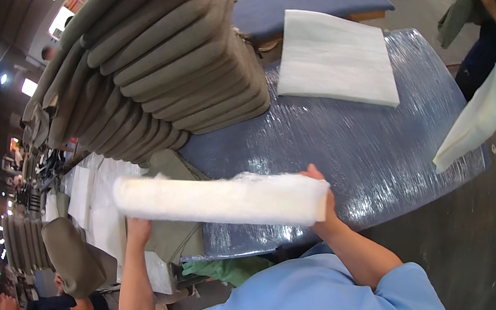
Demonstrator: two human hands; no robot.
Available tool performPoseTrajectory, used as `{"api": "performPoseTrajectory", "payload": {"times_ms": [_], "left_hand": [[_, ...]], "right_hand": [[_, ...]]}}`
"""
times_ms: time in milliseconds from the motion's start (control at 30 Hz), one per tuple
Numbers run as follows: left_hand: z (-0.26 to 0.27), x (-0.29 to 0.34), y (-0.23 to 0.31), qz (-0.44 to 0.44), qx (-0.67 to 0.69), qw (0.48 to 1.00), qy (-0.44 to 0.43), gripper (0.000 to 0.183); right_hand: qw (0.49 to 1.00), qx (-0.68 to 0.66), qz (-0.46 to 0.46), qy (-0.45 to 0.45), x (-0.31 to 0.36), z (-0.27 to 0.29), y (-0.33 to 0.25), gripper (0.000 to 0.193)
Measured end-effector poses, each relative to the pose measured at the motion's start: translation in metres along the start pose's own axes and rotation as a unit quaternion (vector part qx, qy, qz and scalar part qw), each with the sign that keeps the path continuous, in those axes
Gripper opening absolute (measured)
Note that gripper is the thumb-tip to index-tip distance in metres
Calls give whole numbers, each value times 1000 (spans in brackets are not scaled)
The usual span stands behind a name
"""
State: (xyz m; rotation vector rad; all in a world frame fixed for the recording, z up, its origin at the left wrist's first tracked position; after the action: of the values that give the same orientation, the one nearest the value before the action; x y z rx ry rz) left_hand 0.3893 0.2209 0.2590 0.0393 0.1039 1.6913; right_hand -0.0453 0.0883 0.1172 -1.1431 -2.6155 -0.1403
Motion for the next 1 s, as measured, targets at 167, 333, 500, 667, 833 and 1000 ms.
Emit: {"api": "performPoseTrajectory", "payload": {"times_ms": [167,333,500,667,833,1000], "left_hand": [[-65,-68,32,-72,277,958,-10,49],[-158,-112,77,93,690,718,-7,58],[-113,-92,46,158,560,812,50,56],[-24,-13,156,88,374,858,342,54],[31,26,302,-57,189,955,224,56],[44,10,319,-27,126,985,112,56]], "right_hand": [[979,169,114,7,55,-30,-30,56],[930,266,216,133,64,-11,-32,59],[928,332,144,86,42,-19,-25,53],[820,557,128,-1,52,-40,-30,46],[799,583,-71,-128,36,-53,5,50],[672,690,-131,-233,33,-93,6,53]]}}
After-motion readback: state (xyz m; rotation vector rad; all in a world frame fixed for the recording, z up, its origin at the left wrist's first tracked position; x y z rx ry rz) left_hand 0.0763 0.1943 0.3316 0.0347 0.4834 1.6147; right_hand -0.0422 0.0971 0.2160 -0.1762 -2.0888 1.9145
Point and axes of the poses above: each hand's wrist, its own x-axis away from the middle knuckle, its own z-axis out of the back of the hand, y = z × x, the point moved 9 cm from there along -x, towards the middle knuckle, and after that the axes turned 9 degrees about -z, right-handed, at the moved point
